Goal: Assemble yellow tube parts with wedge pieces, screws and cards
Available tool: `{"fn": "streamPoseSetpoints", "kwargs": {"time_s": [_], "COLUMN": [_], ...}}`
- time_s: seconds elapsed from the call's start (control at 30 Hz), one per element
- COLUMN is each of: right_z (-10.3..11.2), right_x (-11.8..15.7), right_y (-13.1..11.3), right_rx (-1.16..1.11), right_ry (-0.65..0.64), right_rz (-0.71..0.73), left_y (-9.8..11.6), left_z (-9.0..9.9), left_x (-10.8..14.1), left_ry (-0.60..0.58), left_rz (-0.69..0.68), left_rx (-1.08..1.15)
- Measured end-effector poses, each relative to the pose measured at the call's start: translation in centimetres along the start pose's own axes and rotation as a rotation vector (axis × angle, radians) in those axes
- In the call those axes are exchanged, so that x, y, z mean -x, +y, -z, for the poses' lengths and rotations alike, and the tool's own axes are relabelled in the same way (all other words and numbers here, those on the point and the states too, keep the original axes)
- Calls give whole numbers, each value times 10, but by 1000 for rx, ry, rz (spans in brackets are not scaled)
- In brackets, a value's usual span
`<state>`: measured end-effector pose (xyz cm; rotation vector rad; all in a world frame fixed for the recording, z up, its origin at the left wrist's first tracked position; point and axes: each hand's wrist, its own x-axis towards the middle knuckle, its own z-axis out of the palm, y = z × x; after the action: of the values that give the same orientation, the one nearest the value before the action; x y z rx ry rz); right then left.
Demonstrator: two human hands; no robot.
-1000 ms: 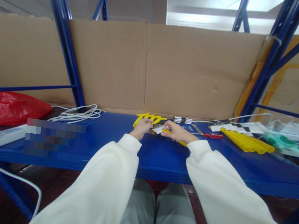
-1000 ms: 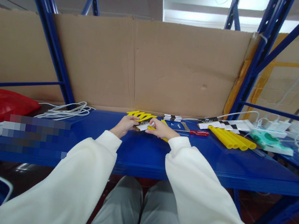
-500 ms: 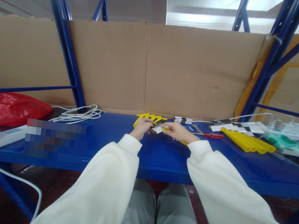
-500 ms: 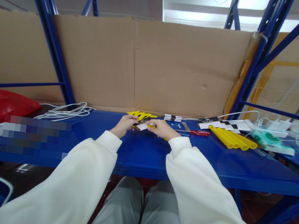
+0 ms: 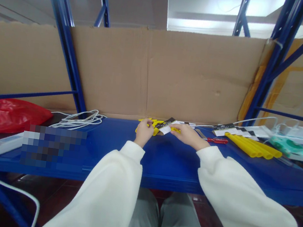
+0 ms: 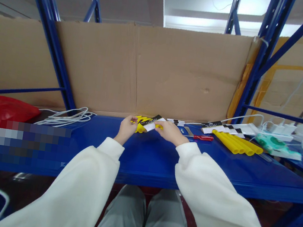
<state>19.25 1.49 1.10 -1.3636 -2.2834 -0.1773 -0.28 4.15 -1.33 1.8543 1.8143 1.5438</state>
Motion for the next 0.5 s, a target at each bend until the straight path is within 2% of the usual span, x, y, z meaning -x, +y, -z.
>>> {"fn": "streamPoseSetpoints", "kwargs": {"time_s": [0.17,0.27,0.37,0.43,0.5], "right_z": [41,75,101,109,108], "right_x": [4,7,16,26,37], "right_y": [35,72,116,144,165], "right_rx": [207,347,385,359,362], "right_ry": [24,76,140,155,130], "right_rz": [-241,-418,-586,-672,-739], "left_y": [-1,0,0,1,2], "left_z": [-1,-1,-1,-1,0], "left_x": [0,0,1,2,2], "left_ry": [12,11,7,1,-7], "left_rz": [-23,-31,-30,-36,-43], "left_rx": [-7,-9,-18,-27,-35]}}
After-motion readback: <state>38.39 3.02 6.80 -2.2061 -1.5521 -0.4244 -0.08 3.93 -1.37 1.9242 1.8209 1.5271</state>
